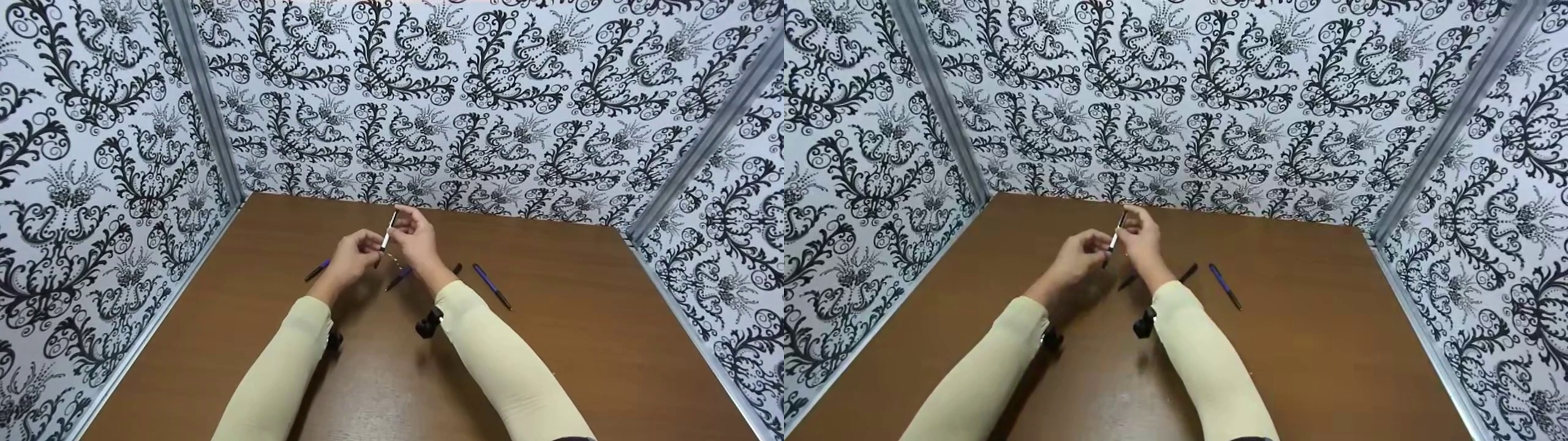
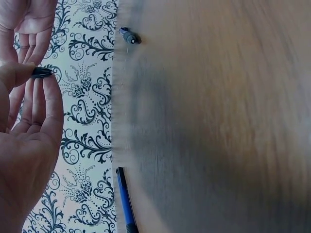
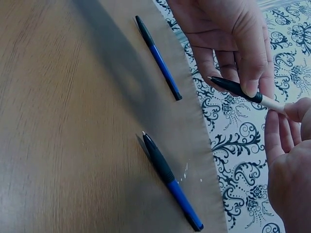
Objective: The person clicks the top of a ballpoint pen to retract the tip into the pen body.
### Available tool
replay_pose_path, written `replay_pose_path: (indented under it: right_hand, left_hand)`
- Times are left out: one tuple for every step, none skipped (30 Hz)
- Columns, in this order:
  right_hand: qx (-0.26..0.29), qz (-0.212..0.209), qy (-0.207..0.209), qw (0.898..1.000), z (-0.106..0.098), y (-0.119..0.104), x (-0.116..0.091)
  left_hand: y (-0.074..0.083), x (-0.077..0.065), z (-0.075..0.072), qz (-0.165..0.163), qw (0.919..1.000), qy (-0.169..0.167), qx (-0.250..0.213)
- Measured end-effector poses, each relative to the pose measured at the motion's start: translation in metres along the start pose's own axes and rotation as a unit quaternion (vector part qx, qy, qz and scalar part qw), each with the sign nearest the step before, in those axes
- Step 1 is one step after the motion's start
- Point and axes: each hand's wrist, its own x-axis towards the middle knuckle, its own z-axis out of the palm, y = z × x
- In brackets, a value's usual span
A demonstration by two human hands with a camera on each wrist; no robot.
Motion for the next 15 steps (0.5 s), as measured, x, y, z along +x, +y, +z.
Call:
replay_pose_path:
  right_hand:
    - [0.001,0.001,0.001,1.000,0.0001,-0.0001,-0.0001]
    - [0.002,0.001,0.001,1.000,0.0002,0.0001,0.0001]
    - [0.004,0.002,0.002,1.000,0.0003,-0.0001,-0.0001]
    - [0.006,0.002,0.002,1.000,0.0004,-0.0002,-0.0002]
    - [0.007,0.003,0.003,1.000,0.0005,-0.0004,-0.0004]
    - [0.009,0.004,0.003,1.000,0.0005,-0.0004,-0.0006]
    - [0.010,0.004,0.003,1.000,0.0005,-0.0005,-0.0007]
    - [0.012,0.004,0.002,1.000,0.0005,-0.0003,-0.0007]
    - [0.012,0.004,0.002,1.000,0.0005,-0.0005,-0.0009]
    - [0.012,0.004,0.002,1.000,0.0005,-0.0003,-0.0007]
    - [0.011,0.003,0.003,1.000,0.0005,-0.0002,-0.0006]
    - [0.011,0.003,0.003,1.000,0.0005,0.0000,-0.0006]
    - [0.009,0.004,0.003,1.000,0.0005,-0.0001,-0.0006]
    - [0.008,0.004,0.004,1.000,0.0005,-0.0001,-0.0006]
    - [0.005,0.003,0.004,1.000,0.0005,0.0000,-0.0005]
  left_hand:
    - [-0.0001,0.0000,0.0000,0.000,1.0000,0.000,0.000]
    - [-0.0002,0.0000,0.0000,0.000,1.0000,0.000,0.000]
    - [-0.0002,-0.0002,0.0000,-0.001,1.0000,-0.001,0.000]
    - [-0.0001,-0.0004,0.0000,-0.001,1.0000,-0.001,0.000]
    - [0.0000,-0.0006,-0.0001,-0.001,1.0000,-0.001,0.000]
    - [0.0004,-0.0010,-0.0001,-0.001,1.0000,-0.002,-0.001]
    - [0.0006,-0.0011,-0.0001,-0.001,1.0000,-0.002,-0.002]
    - [0.0007,-0.0012,-0.0001,-0.001,1.0000,-0.002,-0.003]
    - [0.0011,-0.0014,0.0000,-0.002,1.0000,-0.002,-0.004]
    - [0.0014,-0.0016,0.0000,-0.001,1.0000,-0.001,-0.005]
    - [0.0017,-0.0018,0.0000,-0.001,1.0000,-0.001,-0.006]
    - [0.0020,-0.0018,0.0000,-0.002,1.0000,-0.001,-0.007]
    - [0.0023,-0.0018,0.0000,-0.002,1.0000,-0.001,-0.007]
    - [0.0025,-0.0019,-0.0001,-0.002,1.0000,-0.002,-0.007]
    - [0.0026,-0.0020,-0.0001,-0.002,1.0000,-0.002,-0.008]
